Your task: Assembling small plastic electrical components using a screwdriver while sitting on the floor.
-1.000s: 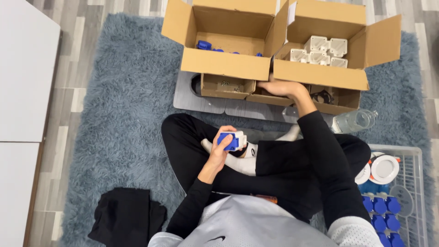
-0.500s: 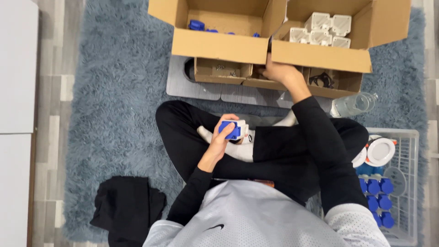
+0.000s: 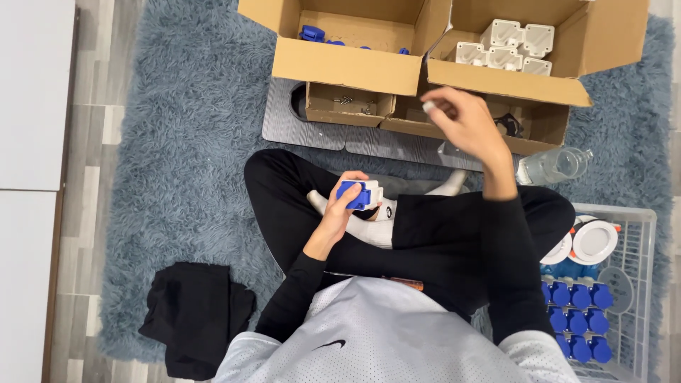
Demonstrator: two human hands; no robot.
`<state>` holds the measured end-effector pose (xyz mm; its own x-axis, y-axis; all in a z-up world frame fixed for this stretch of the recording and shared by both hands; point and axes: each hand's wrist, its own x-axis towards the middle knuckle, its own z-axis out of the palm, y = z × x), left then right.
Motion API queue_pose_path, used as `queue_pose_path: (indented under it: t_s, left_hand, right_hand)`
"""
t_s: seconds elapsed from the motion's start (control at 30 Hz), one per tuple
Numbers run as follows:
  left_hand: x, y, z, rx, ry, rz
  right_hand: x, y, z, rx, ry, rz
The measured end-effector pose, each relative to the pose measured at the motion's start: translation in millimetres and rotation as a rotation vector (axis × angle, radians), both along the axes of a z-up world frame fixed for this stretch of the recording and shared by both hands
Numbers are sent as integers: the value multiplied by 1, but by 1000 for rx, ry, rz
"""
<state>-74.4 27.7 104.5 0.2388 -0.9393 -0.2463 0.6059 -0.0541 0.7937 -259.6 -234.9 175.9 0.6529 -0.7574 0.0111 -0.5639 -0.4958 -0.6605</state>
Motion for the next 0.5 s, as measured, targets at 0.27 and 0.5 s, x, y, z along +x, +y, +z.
queue_pose_path:
  t_s: [0.27,0.5]
  left_hand:
    - [2,-2,-10,31,-25,1]
    - [-1,-7,-71,42,-146,-17]
  right_hand:
    - [-34,119,-49,145,-475,-42]
    - [-13,179,-82,332,-741,-24]
